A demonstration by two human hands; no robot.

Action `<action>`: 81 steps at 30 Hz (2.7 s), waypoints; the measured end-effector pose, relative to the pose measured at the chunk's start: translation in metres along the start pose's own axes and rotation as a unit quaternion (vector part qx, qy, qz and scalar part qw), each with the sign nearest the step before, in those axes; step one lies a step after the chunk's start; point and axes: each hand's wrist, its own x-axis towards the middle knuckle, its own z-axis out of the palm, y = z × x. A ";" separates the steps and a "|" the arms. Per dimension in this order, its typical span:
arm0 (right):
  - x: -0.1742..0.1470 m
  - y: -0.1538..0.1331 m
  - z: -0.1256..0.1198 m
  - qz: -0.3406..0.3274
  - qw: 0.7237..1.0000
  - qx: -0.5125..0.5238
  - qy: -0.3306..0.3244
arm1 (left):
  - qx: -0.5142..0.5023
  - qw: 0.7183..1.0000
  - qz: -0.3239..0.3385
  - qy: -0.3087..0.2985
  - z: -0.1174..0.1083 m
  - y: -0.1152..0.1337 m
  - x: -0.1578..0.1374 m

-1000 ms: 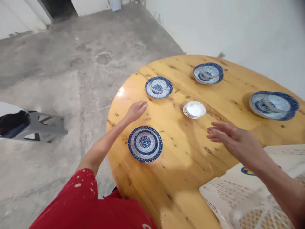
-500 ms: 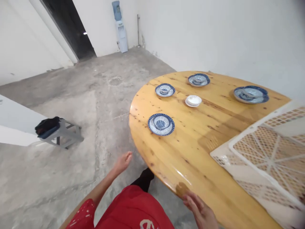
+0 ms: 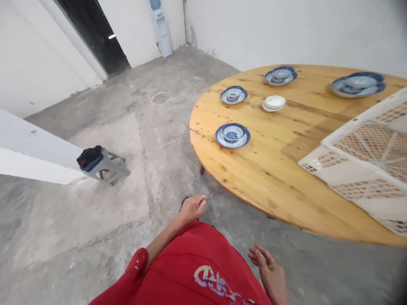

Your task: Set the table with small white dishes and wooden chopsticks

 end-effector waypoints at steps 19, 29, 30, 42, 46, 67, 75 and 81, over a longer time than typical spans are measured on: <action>0.034 -0.115 0.203 -0.144 0.988 -0.048 -0.032 | -0.007 0.993 -0.099 0.061 -0.149 -0.166 0.012; 0.029 -0.144 0.280 -0.103 0.994 -0.047 0.006 | -0.007 0.998 -0.057 0.007 -0.201 -0.216 0.060; 0.028 -0.148 0.284 -0.099 0.994 -0.041 0.012 | -0.011 0.999 -0.049 -0.006 -0.203 -0.215 0.068; 0.080 -0.204 0.248 -0.037 0.980 0.084 0.178 | -0.053 0.990 0.091 -0.094 -0.199 -0.167 0.201; 0.146 -0.260 0.218 -0.066 0.963 0.099 0.241 | -0.026 0.993 0.083 -0.084 -0.222 -0.180 0.246; 0.308 -0.470 0.239 -0.060 0.965 0.118 0.228 | -0.010 0.991 0.010 -0.134 -0.278 -0.220 0.467; 0.326 -0.500 0.218 0.039 0.862 0.273 0.426 | 0.012 0.978 0.098 -0.183 -0.316 -0.197 0.627; 0.361 -0.516 0.202 0.070 0.833 0.297 0.461 | -0.064 0.984 0.019 -0.165 -0.333 -0.219 0.709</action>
